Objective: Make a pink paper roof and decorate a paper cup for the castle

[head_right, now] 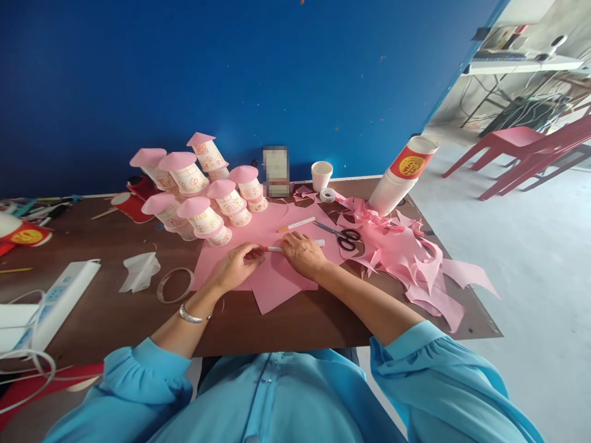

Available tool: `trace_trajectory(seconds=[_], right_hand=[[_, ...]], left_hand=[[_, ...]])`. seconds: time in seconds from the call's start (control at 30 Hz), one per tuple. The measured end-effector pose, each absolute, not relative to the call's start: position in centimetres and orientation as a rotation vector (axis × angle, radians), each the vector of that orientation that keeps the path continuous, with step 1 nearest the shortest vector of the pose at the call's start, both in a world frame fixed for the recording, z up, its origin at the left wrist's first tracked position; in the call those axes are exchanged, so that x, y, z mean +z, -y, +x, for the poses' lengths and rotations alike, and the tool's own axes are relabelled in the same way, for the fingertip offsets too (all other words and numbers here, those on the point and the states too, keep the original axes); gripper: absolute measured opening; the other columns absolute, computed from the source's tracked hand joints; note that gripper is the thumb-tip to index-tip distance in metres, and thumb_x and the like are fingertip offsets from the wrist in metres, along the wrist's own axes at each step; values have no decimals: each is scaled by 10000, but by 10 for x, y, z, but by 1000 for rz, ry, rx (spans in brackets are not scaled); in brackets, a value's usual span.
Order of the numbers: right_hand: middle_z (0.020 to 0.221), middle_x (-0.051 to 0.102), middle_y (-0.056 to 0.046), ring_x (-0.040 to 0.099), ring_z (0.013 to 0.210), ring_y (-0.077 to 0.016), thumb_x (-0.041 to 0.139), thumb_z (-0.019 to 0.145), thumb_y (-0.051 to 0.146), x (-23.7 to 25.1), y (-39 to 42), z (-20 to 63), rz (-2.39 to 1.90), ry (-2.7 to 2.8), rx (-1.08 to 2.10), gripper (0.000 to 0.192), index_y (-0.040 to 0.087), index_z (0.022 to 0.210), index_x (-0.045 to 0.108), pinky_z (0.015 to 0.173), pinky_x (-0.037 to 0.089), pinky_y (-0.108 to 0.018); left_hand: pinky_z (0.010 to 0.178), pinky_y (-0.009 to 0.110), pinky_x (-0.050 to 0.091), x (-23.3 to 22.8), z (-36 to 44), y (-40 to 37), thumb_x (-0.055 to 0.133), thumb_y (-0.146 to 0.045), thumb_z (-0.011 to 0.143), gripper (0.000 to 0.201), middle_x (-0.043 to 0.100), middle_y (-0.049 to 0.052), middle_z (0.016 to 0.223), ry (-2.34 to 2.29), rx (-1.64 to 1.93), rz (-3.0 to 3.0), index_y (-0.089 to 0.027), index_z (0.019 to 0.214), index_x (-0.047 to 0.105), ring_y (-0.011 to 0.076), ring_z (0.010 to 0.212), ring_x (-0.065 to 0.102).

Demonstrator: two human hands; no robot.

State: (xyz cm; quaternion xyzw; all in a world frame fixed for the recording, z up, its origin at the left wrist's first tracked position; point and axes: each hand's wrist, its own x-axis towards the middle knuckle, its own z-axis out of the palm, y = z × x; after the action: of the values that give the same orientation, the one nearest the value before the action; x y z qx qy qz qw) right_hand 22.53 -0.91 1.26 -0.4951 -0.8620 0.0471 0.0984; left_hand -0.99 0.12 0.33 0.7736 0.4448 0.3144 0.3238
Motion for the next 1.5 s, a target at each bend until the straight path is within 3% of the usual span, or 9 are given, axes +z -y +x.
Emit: trace_trajectory(seconds=[0.17, 0.37, 0.73, 0.8, 0.93, 1.03, 1.13, 1.23, 1.5], right_hand=[[1240, 722, -117, 640, 1198, -278, 568, 1058, 315, 19, 4, 227, -1503, 2504, 220, 242, 213, 1167, 758, 941, 561, -370], [1326, 713, -87, 674, 1204, -251, 625, 991, 216, 28, -35, 238, -1731, 2190, 323, 289, 251, 1250, 748, 992, 554, -352], [1257, 764, -84, 703, 1147, -247, 537, 997, 186, 24, -99, 255, -1899, 1959, 323, 292, 232, 1108, 803, 947, 556, -332], [1300, 748, -87, 693, 1181, -253, 518, 1001, 176, 23, -100, 257, -1904, 1971, 313, 319, 236, 1140, 798, 973, 554, -348], [1391, 707, -73, 662, 1255, -248, 458, 1008, 128, 21, -93, 262, -1889, 2051, 285, 397, 245, 1224, 770, 1013, 549, -358], [1383, 712, -52, 651, 1267, -235, 459, 983, 80, 20, -80, 263, -1846, 2184, 282, 421, 256, 1180, 787, 968, 561, -320], [1350, 720, -66, 625, 1286, -245, 465, 955, 49, 21, -64, 261, -1797, 2308, 266, 439, 246, 1173, 791, 925, 565, -312], [1336, 714, -97, 603, 1287, -266, 463, 963, 53, 24, -50, 259, -1767, 2376, 223, 431, 227, 1184, 790, 1009, 530, -358], [1177, 740, -122, 643, 1160, -282, 490, 1058, 228, 29, -30, 264, -1781, 2388, 151, 335, 257, 1179, 801, 1000, 493, -397]], left_hand=[[846, 337, 602, 19, -7, -2, 696, -236, 892, 132, 775, 59, 1010, -1200, 596, 2183, -202, 1017, 725, 207, 885, 739], [788, 334, 566, 25, 2, -9, 697, -225, 904, 112, 767, 57, 983, -1263, 477, 2261, -198, 1008, 729, 209, 846, 721], [660, 250, 539, -11, -6, -15, 633, -185, 938, 49, 679, 4, 803, -1189, 942, 2253, -201, 906, 666, 128, 670, 630], [654, 242, 550, -15, -8, -18, 646, -189, 931, 42, 668, 7, 839, -1212, 990, 2215, -204, 968, 660, 124, 681, 634], [654, 243, 574, -18, -11, -21, 675, -190, 918, 241, 637, 15, 957, -1239, 1053, 2187, -212, 1158, 657, 99, 654, 619], [705, 271, 594, -19, -11, -21, 661, -145, 913, 303, 614, 24, 1007, -1233, 1016, 2268, -210, 1209, 670, 92, 649, 607], [765, 298, 598, -19, -8, -19, 668, -98, 887, 296, 614, 27, 1007, -1256, 943, 2368, -210, 1158, 707, 117, 704, 625], [760, 290, 586, -18, -7, -19, 677, -87, 883, 212, 621, 24, 986, -1252, 905, 2409, -217, 1043, 732, 132, 738, 638], [741, 273, 577, -19, -6, -19, 720, -135, 899, 123, 642, 14, 931, -1266, 955, 2377, -223, 985, 725, 148, 780, 661]])
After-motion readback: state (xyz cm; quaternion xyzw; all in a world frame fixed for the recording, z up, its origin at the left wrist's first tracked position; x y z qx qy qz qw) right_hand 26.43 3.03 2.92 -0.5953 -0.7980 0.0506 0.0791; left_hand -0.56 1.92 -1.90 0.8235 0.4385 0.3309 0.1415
